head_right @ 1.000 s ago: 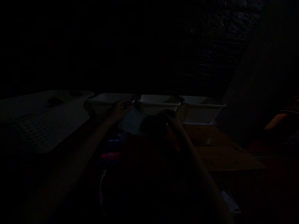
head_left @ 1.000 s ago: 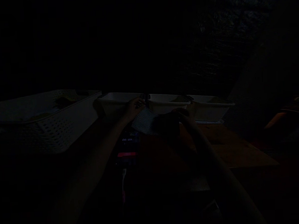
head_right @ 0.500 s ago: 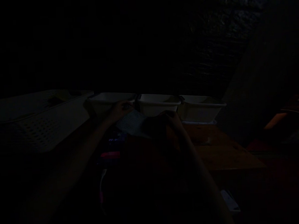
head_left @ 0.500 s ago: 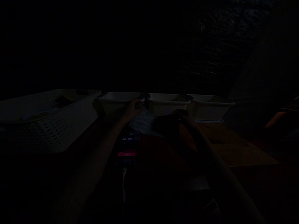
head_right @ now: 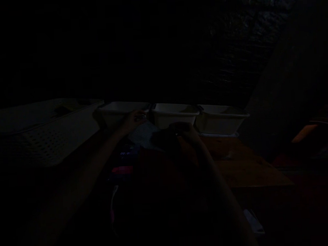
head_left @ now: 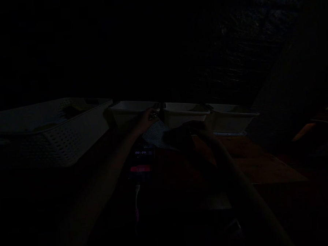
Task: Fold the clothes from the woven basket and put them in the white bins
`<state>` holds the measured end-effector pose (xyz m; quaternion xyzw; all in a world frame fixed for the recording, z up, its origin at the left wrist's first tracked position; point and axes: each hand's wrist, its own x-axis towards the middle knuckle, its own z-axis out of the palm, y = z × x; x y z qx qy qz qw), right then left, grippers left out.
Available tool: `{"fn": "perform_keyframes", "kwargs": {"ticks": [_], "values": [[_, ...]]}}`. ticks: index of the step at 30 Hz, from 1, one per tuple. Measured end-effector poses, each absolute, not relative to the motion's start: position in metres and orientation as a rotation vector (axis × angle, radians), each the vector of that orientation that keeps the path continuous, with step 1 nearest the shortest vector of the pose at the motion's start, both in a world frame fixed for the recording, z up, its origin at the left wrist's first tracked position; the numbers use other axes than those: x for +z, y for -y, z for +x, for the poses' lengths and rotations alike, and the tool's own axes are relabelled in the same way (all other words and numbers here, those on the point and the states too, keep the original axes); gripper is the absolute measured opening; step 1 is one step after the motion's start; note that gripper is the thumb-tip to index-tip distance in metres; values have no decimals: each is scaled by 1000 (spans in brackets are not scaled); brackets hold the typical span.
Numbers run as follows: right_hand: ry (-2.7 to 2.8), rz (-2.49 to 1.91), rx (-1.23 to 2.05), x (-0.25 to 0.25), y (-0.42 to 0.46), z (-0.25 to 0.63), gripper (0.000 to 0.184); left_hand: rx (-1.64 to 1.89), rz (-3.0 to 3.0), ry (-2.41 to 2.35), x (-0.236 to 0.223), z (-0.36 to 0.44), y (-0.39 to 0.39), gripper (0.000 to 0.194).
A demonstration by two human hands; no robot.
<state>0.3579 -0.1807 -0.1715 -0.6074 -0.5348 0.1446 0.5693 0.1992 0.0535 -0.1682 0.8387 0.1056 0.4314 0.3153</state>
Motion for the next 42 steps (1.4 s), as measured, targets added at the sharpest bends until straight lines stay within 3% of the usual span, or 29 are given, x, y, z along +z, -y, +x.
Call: {"fn": "perform_keyframes", "kwargs": {"ticks": [6,17,25,34,42], "values": [[1256,-1428,332,-171,184,357,28,1058,2176,-314,-166,197,-49,38],[1211,-1435,302,-178,172,374,30,1113,2381,-300,-172,200,-56,19],[1201,-1415,327,-180,169,382,33,1133,2344,-336,-172,203,-53,19],[1197,-1397,331,-178,169,382,28,1012,2297,-399,-167,199,-47,25],[1174,-1438,275,-178,172,374,26,691,2198,-460,-172,196,-54,30]]}}
